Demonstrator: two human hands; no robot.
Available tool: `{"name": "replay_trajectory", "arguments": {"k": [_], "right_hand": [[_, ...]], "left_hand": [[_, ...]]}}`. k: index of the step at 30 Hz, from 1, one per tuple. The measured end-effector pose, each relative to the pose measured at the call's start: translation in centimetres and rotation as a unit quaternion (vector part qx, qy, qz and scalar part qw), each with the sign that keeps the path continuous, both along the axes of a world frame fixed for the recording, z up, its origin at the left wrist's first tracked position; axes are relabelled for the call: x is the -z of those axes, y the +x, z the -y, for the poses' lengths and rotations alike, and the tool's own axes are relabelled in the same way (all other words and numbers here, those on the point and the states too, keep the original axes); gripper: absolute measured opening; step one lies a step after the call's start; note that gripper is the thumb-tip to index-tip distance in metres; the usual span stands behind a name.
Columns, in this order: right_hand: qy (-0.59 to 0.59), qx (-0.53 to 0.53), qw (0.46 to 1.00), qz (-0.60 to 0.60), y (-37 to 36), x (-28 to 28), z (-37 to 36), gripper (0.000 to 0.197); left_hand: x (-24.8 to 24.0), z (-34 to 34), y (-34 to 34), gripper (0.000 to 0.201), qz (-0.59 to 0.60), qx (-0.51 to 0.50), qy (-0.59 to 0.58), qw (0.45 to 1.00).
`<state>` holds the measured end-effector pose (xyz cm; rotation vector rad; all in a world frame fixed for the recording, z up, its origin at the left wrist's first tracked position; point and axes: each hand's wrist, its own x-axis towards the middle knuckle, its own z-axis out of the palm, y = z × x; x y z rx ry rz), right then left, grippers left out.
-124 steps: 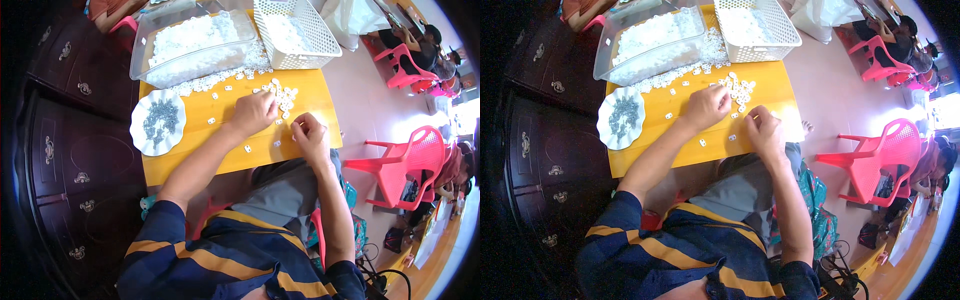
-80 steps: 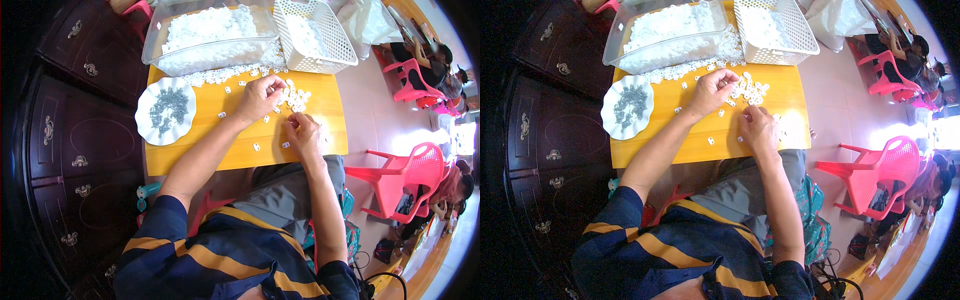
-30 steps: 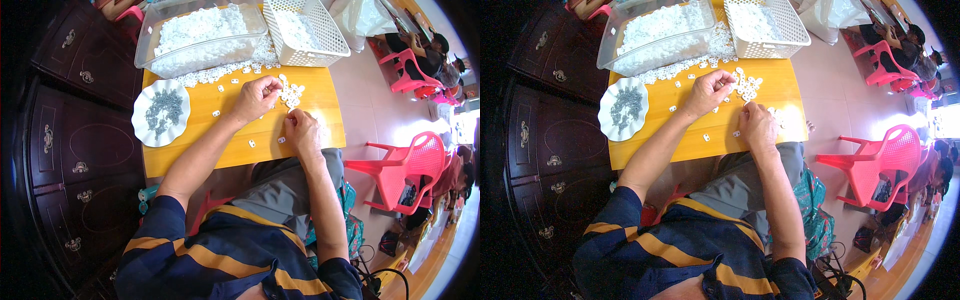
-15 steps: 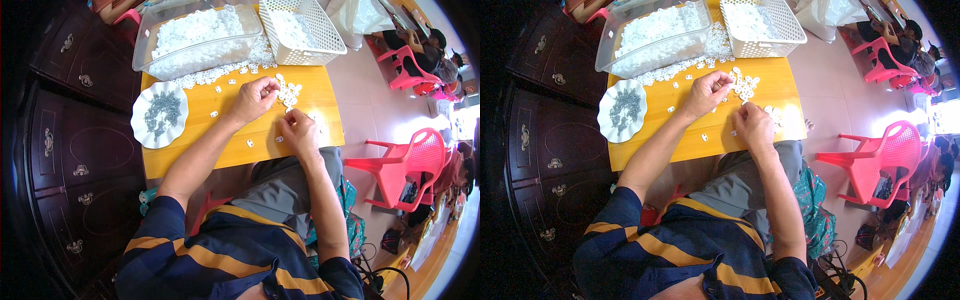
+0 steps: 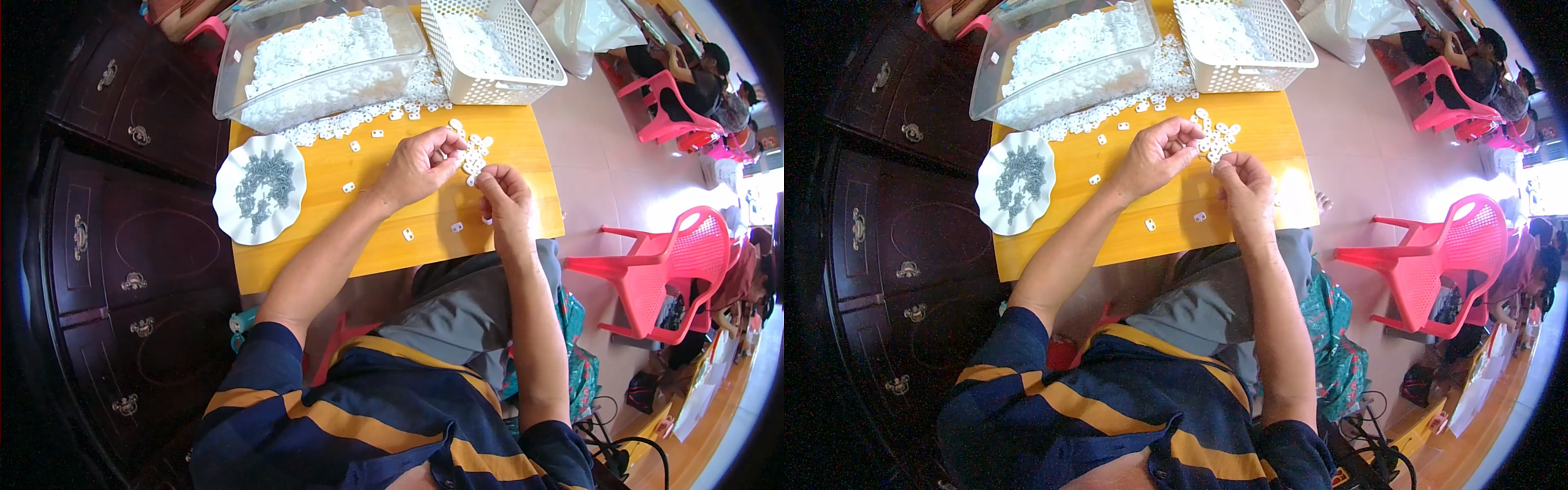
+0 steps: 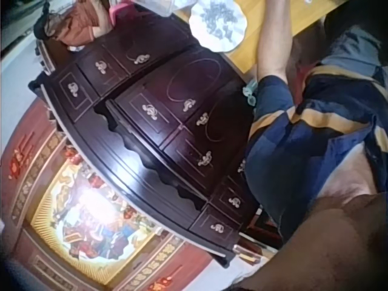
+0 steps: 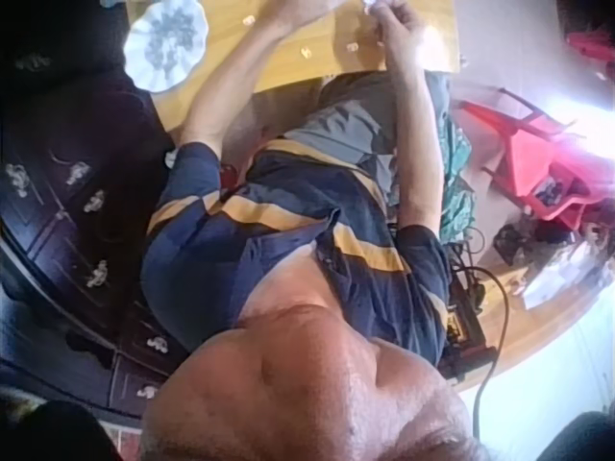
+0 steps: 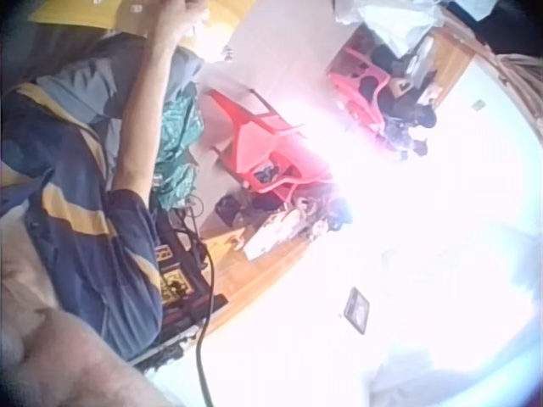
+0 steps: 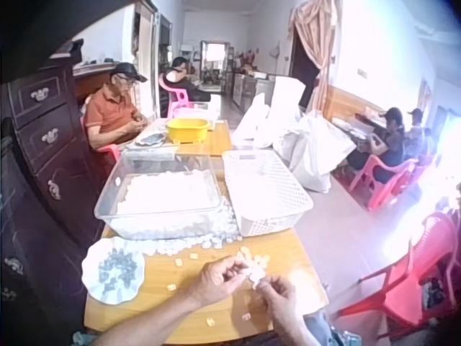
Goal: The person assembles small white plastic components by hand, picking pieces from a table and fitting them together.
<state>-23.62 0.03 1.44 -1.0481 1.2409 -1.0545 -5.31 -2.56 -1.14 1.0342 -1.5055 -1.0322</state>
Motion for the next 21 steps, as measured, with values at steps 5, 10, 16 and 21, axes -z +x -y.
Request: {"name": "replay_trajectory", "arguments": {"k": [5, 10, 16, 21], "right_hand": [[0.005, -0.004, 1.000, 0.022, 0.13, -0.57, -0.07, 0.017], [0.028, -0.014, 0.999, 0.026, 0.00, -0.21, 0.05, 0.016], [0.018, -0.020, 0.999, 0.031, 0.30, -0.05, -0.02, 0.012], [0.017, -0.021, 1.000, 0.013, 0.27, 0.01, 0.00, 0.013]], "left_hand": [[-0.09, -0.19, -0.11, 0.016, -0.019, 0.027, 0.026, 0.999], [-0.39, -0.41, -0.33, 0.018, -0.007, 0.040, 0.033, 0.999], [-0.42, -0.47, -0.40, 0.019, -0.022, 0.053, 0.036, 0.998], [-0.40, -0.46, -0.47, 0.019, -0.039, 0.058, 0.037, 0.997]]}}
